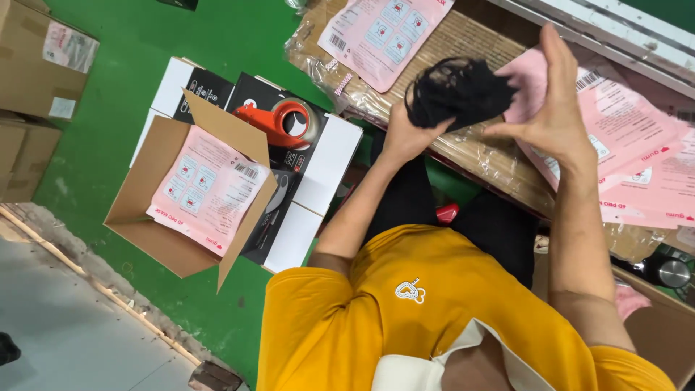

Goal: Packing individual black face masks into pink plastic sleeves and then into cardboard boxes.

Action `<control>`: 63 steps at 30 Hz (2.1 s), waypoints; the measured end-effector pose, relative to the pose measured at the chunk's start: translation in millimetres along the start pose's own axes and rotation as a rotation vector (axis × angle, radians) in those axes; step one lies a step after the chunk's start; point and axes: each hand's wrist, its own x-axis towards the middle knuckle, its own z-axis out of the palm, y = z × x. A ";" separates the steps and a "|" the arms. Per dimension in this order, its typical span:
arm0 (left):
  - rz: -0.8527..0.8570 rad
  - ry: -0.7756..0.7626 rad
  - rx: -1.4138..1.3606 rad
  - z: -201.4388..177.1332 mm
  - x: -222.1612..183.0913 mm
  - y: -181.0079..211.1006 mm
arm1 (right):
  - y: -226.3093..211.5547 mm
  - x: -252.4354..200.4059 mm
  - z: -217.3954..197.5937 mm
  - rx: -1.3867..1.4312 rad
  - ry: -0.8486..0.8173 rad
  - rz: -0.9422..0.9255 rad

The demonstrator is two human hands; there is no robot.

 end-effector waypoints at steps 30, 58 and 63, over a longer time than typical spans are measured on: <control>0.410 -0.305 0.384 270.0 6.1 -30.4 | 118.9 -258.3 -142.2 0.848 1.100 0.468; 0.662 -0.479 0.496 293.2 -28.8 -42.6 | 80.1 -276.2 -57.5 1.068 1.203 0.813; 0.477 -0.354 0.420 273.2 4.3 -26.8 | 51.4 -245.2 -87.4 0.141 0.964 0.693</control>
